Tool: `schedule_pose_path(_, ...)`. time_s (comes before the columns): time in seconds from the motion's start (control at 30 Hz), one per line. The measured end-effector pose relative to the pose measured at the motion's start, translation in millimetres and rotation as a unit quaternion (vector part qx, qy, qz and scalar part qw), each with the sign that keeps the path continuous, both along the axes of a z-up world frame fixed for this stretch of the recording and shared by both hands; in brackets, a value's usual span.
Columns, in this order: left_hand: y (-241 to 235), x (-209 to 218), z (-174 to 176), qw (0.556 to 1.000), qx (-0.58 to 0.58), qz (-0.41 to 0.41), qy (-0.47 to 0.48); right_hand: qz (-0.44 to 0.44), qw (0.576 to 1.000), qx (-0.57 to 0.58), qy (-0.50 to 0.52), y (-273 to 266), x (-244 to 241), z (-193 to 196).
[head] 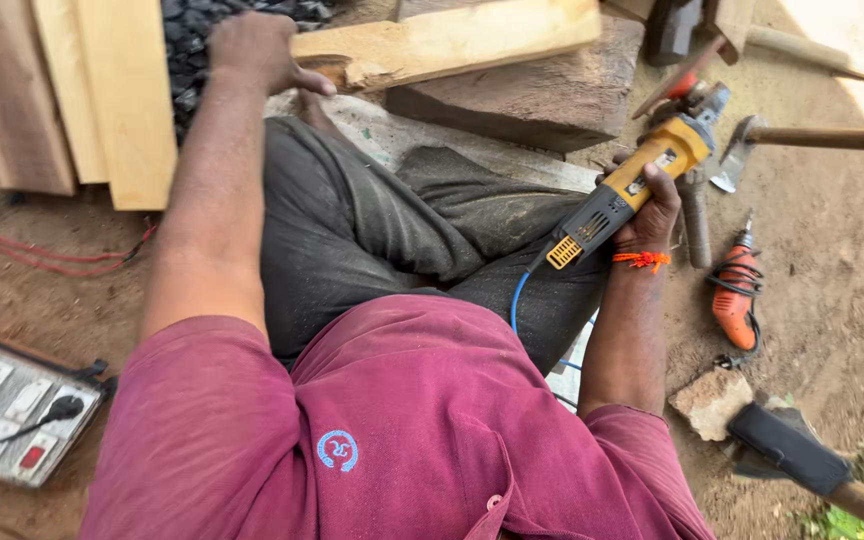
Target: The person sits cross-legged on the ground and uses an angle grinder with a sanding disc to smooth the surfaces of several wooden planks. The person handles each plank one at a time, grinding the top and edges, then sets the finished pieces aside.
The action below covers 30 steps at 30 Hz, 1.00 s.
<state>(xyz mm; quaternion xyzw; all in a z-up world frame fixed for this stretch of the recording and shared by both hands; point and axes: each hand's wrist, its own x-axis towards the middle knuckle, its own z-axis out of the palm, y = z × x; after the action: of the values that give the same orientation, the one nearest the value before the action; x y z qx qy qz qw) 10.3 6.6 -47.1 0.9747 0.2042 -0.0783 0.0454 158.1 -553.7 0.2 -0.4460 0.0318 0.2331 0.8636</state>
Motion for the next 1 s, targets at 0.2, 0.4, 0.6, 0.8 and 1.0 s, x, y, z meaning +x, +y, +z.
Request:
schedule_pose_path(0.2,17,33,-14,0.986,0.082,-0.116,-0.087,0.096,0.96,-0.245,-0.093,-6,20,57)
schedule_pose_path(0.4,19,37,-24,0.989,0.041,-0.126,-0.071,0.133,0.82,-0.504,-0.237,15,57,75)
schedule_pose_path(0.6,10,35,-31,0.99,0.036,-0.105,-0.085,0.15,0.718,-0.626,-0.264,31,85,45)
schedule_pose_path(0.8,5,34,-34,0.995,-0.011,-0.08,-0.064,0.179,0.628,-0.714,-0.253,39,80,27)
schedule_pose_path(1.0,13,31,-40,0.994,0.04,-0.072,-0.072,0.157,0.635,-0.726,-0.211,45,87,42)
